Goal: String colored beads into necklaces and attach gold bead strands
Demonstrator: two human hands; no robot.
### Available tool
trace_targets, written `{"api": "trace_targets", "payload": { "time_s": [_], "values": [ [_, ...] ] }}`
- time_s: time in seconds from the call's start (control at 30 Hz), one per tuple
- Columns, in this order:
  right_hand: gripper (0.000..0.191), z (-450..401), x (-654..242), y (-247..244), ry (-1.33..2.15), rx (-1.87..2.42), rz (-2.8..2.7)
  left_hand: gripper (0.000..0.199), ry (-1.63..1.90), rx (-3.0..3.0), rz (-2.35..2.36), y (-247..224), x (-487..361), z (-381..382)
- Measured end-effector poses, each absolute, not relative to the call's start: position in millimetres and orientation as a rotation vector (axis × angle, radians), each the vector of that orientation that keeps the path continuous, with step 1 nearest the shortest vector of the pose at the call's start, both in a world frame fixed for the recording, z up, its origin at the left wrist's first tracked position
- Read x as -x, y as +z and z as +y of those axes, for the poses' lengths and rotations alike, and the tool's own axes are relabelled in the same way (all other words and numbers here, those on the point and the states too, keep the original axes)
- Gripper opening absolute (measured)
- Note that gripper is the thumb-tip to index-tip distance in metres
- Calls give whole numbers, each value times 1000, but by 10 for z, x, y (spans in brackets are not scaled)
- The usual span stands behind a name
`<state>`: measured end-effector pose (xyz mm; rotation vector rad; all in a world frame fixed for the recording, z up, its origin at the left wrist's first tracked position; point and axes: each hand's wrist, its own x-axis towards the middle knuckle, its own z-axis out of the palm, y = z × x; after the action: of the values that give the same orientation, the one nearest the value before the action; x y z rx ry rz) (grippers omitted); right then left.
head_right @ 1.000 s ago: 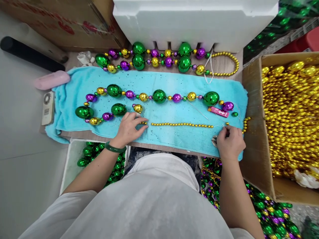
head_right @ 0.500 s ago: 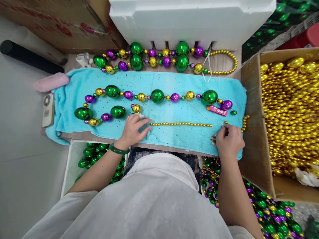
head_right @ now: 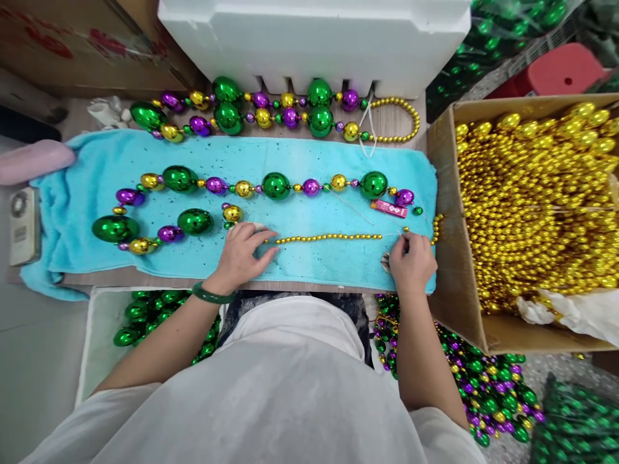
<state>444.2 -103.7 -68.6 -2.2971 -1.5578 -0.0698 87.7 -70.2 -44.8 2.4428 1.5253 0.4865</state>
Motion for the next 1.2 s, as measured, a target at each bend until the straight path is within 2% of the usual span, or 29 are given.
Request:
{"api": "trace_targets", "payload": {
  "time_s": [0.27,0.53,0.77,1.03,1.2],
  "values": [
    [18,-1044,-4464,-710,-86,2294,-1583,16,487,-2478,1508,-468,-891,-634],
    [19,-1042,-4460,-706,-73,2304,-1567,24,473,-2502,1408,-455,-1091,-588],
    [20,-1041,-4443,-680,-66,2313,-1578,17,432,-2479,1448,-453,-1060,-557],
    [22,-1049,-4434,-676,-56,2308,-1576,24,415,-2491,1380,-446,-1267,-556],
    [22,-1043,-4439,-669,-21,2309,-1580,17,419,-2496,1386,-465,-1306,-541]
  ]
}}
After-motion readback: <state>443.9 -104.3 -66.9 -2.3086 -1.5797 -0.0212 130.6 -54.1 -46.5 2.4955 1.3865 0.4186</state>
